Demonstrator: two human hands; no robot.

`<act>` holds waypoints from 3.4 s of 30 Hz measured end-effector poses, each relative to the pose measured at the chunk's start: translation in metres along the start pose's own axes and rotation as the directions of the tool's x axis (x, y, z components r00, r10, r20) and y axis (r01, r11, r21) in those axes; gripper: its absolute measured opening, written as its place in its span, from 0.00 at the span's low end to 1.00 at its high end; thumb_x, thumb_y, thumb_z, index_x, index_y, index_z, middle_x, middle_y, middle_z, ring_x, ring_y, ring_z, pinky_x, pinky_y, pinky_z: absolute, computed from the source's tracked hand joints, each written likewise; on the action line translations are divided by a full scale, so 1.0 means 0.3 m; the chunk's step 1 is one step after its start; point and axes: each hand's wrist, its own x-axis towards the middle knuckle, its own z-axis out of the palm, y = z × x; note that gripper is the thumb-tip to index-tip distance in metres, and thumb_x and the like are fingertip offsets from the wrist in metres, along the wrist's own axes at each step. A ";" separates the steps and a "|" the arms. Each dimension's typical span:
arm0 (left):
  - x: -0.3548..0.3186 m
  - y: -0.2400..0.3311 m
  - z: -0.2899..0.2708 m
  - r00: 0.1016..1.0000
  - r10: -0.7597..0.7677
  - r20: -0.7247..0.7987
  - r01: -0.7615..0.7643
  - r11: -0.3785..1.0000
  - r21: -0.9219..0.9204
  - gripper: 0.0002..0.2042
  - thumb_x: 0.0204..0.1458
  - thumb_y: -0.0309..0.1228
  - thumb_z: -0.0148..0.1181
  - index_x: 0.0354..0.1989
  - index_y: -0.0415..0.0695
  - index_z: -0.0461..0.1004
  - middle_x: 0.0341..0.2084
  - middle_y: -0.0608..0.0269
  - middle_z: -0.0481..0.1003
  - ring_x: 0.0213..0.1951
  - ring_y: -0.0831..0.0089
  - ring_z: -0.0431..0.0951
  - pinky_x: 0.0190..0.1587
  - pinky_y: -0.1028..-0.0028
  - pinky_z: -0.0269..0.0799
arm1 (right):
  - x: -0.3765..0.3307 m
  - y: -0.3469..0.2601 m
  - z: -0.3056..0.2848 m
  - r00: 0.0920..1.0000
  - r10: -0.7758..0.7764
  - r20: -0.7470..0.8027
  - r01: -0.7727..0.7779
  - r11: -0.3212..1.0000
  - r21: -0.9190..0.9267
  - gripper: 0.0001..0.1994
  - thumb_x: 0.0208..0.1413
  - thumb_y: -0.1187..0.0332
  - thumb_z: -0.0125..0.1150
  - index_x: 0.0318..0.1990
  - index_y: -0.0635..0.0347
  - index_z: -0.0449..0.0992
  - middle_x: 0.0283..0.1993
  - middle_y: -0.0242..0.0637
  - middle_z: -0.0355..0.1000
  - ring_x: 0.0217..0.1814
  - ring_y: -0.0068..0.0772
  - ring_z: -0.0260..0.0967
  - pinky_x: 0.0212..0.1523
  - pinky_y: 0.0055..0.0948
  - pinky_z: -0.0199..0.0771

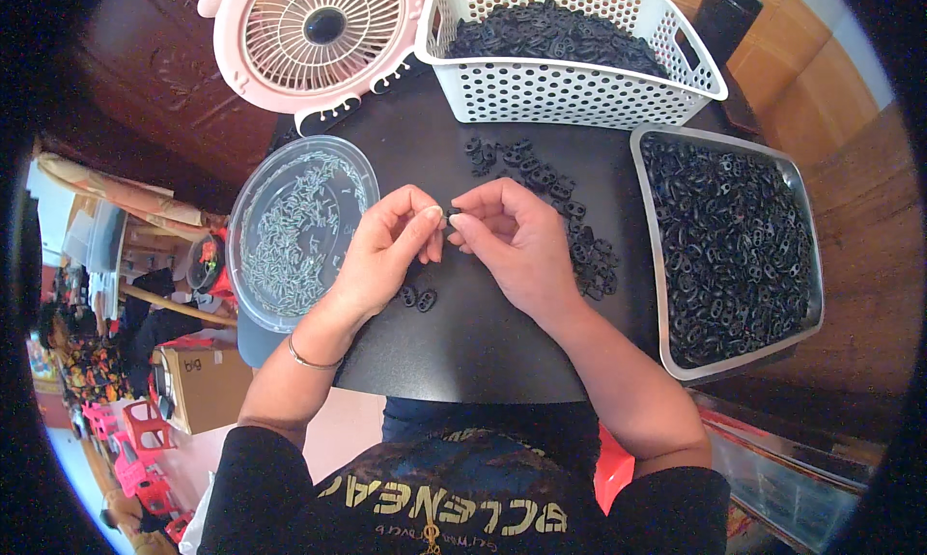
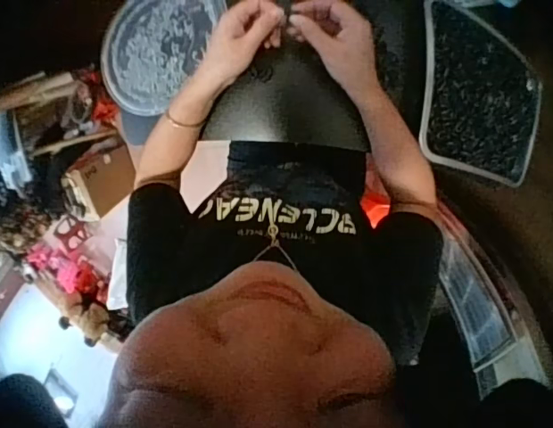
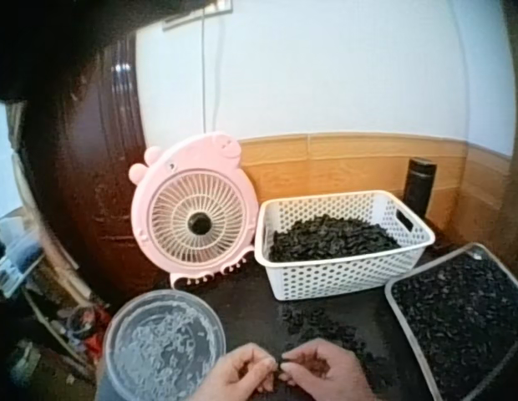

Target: The person sits at a table and assembles small black plastic components by inserting silver screws into them. They pick up a plastic piece from a pile on the table, retrieve a screw from a clear container, and fasten the two together by hand. The assembled units are placed back onto the table surface.

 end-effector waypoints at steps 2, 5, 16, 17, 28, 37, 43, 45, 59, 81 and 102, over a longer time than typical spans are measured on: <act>-0.003 -0.001 0.003 1.000 0.009 -0.016 -0.009 1.000 0.004 0.07 0.54 0.30 0.49 0.28 0.40 0.66 0.16 0.72 0.67 0.20 0.88 0.65 0.23 0.86 0.59 | 0.001 0.003 0.000 1.000 -0.001 0.002 0.001 1.000 -0.005 0.06 0.49 0.77 0.54 0.35 0.66 0.69 0.32 0.34 0.70 0.31 0.19 0.70 0.32 0.16 0.71; -0.004 0.007 0.013 0.999 0.033 -0.033 -0.033 0.999 0.019 0.06 0.54 0.29 0.49 0.28 0.40 0.66 0.16 0.72 0.66 0.21 0.88 0.65 0.23 0.86 0.59 | 0.003 0.003 -0.006 1.000 -0.010 0.004 0.010 1.000 -0.022 0.05 0.49 0.77 0.54 0.35 0.66 0.69 0.31 0.35 0.70 0.30 0.19 0.70 0.31 0.16 0.71; 0.001 0.020 0.003 0.905 0.425 0.009 -0.373 0.784 0.496 0.02 0.46 0.20 0.54 0.26 0.36 0.69 0.21 0.61 0.67 0.21 0.79 0.68 0.23 0.80 0.63 | 0.009 -0.002 -0.021 0.992 0.053 0.118 -0.066 0.992 0.110 0.05 0.51 0.76 0.53 0.36 0.67 0.69 0.33 0.35 0.70 0.33 0.20 0.70 0.34 0.16 0.71; 0.001 0.015 0.004 0.912 0.410 -0.013 -0.359 0.812 0.460 0.01 0.46 0.21 0.54 0.26 0.36 0.69 0.21 0.62 0.67 0.21 0.80 0.68 0.24 0.80 0.64 | 0.008 -0.006 -0.018 0.991 0.063 0.121 -0.080 0.987 0.140 0.06 0.51 0.76 0.53 0.36 0.66 0.69 0.33 0.35 0.70 0.34 0.20 0.70 0.34 0.16 0.70; 0.001 -0.002 0.014 0.979 0.203 -0.027 -0.202 0.978 0.048 0.09 0.44 0.21 0.59 0.33 0.38 0.67 0.26 0.69 0.68 0.26 0.87 0.69 0.29 0.86 0.66 | 0.002 -0.007 -0.008 0.994 0.106 0.041 -0.113 0.961 0.252 0.08 0.51 0.72 0.55 0.38 0.63 0.68 0.33 0.31 0.69 0.34 0.17 0.67 0.36 0.17 0.69; -0.001 0.025 0.010 0.990 0.135 -0.029 -0.138 0.982 -0.126 0.05 0.47 0.20 0.56 0.31 0.38 0.67 0.27 0.68 0.70 0.28 0.86 0.70 0.30 0.87 0.65 | -0.002 -0.008 -0.004 0.981 0.171 0.094 -0.189 0.956 0.226 0.06 0.51 0.70 0.55 0.36 0.58 0.68 0.33 0.26 0.68 0.35 0.14 0.64 0.36 0.16 0.64; 0.000 0.020 -0.004 0.997 0.060 -0.051 -0.071 0.966 -0.247 0.03 0.49 0.23 0.54 0.32 0.40 0.68 0.27 0.65 0.74 0.29 0.83 0.73 0.32 0.84 0.67 | -0.004 0.001 0.003 0.995 0.005 0.099 -0.008 0.999 0.032 0.06 0.52 0.72 0.53 0.38 0.60 0.67 0.31 0.26 0.67 0.32 0.13 0.63 0.31 0.15 0.63; 0.008 0.021 -0.010 0.998 0.031 -0.057 -0.046 0.956 -0.288 0.03 0.50 0.24 0.53 0.32 0.41 0.68 0.27 0.64 0.74 0.29 0.82 0.73 0.33 0.84 0.67 | -0.008 -0.010 0.003 0.996 -0.084 0.031 0.086 0.994 -0.073 0.08 0.51 0.73 0.53 0.40 0.61 0.68 0.30 0.27 0.66 0.30 0.13 0.63 0.30 0.15 0.64; 0.002 0.017 -0.011 1.000 -0.016 0.004 0.017 0.957 -0.290 0.07 0.51 0.25 0.53 0.37 0.37 0.70 0.27 0.62 0.74 0.27 0.79 0.74 0.29 0.84 0.69 | 0.002 0.000 -0.014 0.941 -0.337 0.011 0.319 0.878 -0.357 0.06 0.45 0.78 0.58 0.33 0.61 0.74 0.29 0.34 0.70 0.28 0.21 0.69 0.28 0.19 0.68; -0.024 0.051 0.025 0.839 0.540 -0.069 -0.424 0.727 0.540 0.08 0.39 0.17 0.56 0.30 0.39 0.73 0.21 0.61 0.71 0.22 0.77 0.73 0.27 0.79 0.68 | -0.008 0.002 -0.005 0.998 -0.059 0.038 0.066 0.978 -0.198 0.03 0.51 0.74 0.54 0.31 0.63 0.69 0.26 0.27 0.67 0.26 0.14 0.63 0.27 0.16 0.63; -0.015 0.039 0.017 0.985 0.140 -0.097 -0.148 0.985 -0.087 0.07 0.50 0.19 0.51 0.37 0.35 0.69 0.28 0.66 0.72 0.30 0.85 0.72 0.34 0.85 0.70 | 0.001 -0.002 0.005 0.980 -0.194 -0.039 0.180 0.956 -0.231 0.05 0.52 0.73 0.53 0.35 0.64 0.72 0.28 0.30 0.70 0.29 0.15 0.67 0.29 0.16 0.67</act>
